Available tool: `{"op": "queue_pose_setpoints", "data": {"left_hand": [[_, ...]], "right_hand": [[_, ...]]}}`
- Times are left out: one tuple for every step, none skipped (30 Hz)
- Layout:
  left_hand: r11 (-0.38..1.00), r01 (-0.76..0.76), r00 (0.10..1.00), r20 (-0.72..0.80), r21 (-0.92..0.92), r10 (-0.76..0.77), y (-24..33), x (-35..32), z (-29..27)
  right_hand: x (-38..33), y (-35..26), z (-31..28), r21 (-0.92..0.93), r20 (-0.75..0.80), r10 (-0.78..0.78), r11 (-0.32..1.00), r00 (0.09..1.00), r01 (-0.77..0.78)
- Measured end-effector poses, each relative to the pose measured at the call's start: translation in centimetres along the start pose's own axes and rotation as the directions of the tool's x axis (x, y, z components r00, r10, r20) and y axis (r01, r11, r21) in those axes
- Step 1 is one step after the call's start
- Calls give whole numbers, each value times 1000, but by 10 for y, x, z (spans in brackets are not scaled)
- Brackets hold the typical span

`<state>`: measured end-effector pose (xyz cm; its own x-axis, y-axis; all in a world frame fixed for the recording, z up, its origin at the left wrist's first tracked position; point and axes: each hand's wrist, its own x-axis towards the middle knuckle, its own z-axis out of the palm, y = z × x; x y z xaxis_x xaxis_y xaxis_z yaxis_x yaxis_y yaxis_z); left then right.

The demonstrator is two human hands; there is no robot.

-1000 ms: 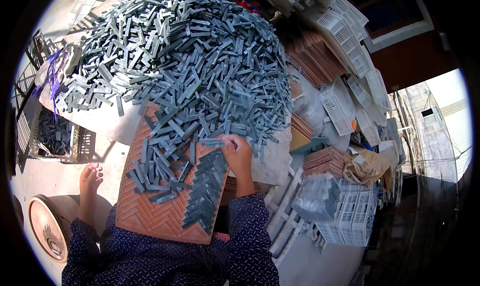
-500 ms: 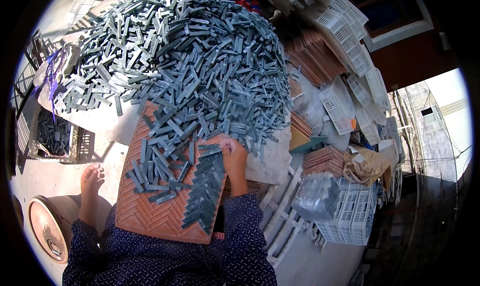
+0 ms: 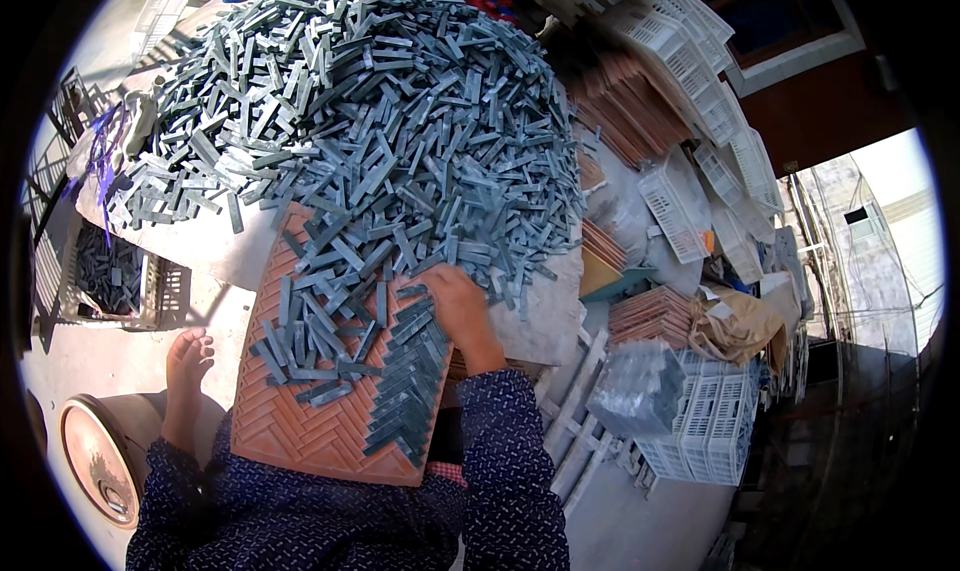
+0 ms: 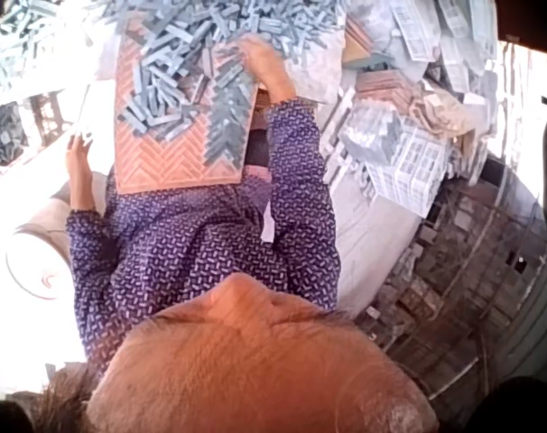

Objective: The person arranges small grey rectangular tiles on a wooden board, creating a herringbone pattern. They pick tiles from a large pile and place them one by one into the pattern, occasionally adjusting the alignment.

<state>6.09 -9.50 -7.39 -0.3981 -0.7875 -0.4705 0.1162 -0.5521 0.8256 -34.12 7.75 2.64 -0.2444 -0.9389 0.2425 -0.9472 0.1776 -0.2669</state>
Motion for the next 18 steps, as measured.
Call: {"op": "queue_pose_setpoints", "data": {"left_hand": [[1000, -5, 1000, -1, -5, 5, -2, 0, -3], [1000, -9, 1000, -2, -11, 9, -5, 2, -7], [1000, -13, 1000, -2, -16, 13, -7, 3, -9], [1000, -7, 1000, 0, -17, 7, -8, 3, -8], [1000, -2, 1000, 1, -19, 2, -8, 2, -8], [1000, 4, 1000, 2, -20, -4, -9, 2, -7], [1000, 7, 1000, 5, -16, -7, -8, 1, -4], [1000, 10, 1000, 6, -12, -10, -6, 1, -1], [1000, 13, 1000, 8, -8, -13, -6, 1, 0], [1000, 7, 1000, 6, -8, -7, -5, 1, 1], [1000, 1, 1000, 4, -9, -1, -5, 2, 1], [1000, -4, 1000, 3, -9, 4, -4, 3, 2], [1000, -8, 1000, 8, -10, 8, -4, 4, 1], [1000, -11, 1000, 14, -11, 11, -2, 4, 0], [1000, -14, 1000, 20, -11, 14, -2, 4, 0], [1000, -7, 1000, 16, -10, 8, -2, 4, 0], [1000, -1, 1000, 13, -8, 1, -3, 4, 0], [1000, 6, 1000, 9, -6, -6, -3, 3, -1]], "right_hand": [[1, 3, -2, 2, 8, -27, 1000, 1000, 27], [1, 7, -4, 3, 16, -54, 999, 998, 54], [2, 9, -4, 4, 24, -81, 997, 996, 80], [3, 7, -6, 47, 22, -83, 996, 996, 82], [3, 4, -7, 89, 19, -86, 992, 996, 84], [4, 2, -8, 132, 16, -89, 988, 996, 86], [3, 0, -7, 152, -15, -63, 986, 998, 65], [2, -2, -6, 172, -45, -37, 984, 998, 44], [0, -4, -4, 193, -75, -10, 981, 997, 25], [-1, -3, -4, 192, -68, 65, 980, 996, -50], [-2, -1, -3, 191, -62, 140, 973, 988, -125], [-4, 1, -2, 189, -55, 214, 961, 975, -200], [-5, -2, 1, 166, -71, 219, 965, 973, -205], [-5, -7, 5, 142, -87, 224, 967, 971, -210], [-6, -10, 7, 117, -103, 229, 969, 968, -217], [-6, -11, 7, 175, -94, 276, 951, 957, -257], [-7, -12, 7, 232, -82, 321, 927, 943, -296], [-7, -12, 6, 287, -68, 366, 898, 928, -333]]}}
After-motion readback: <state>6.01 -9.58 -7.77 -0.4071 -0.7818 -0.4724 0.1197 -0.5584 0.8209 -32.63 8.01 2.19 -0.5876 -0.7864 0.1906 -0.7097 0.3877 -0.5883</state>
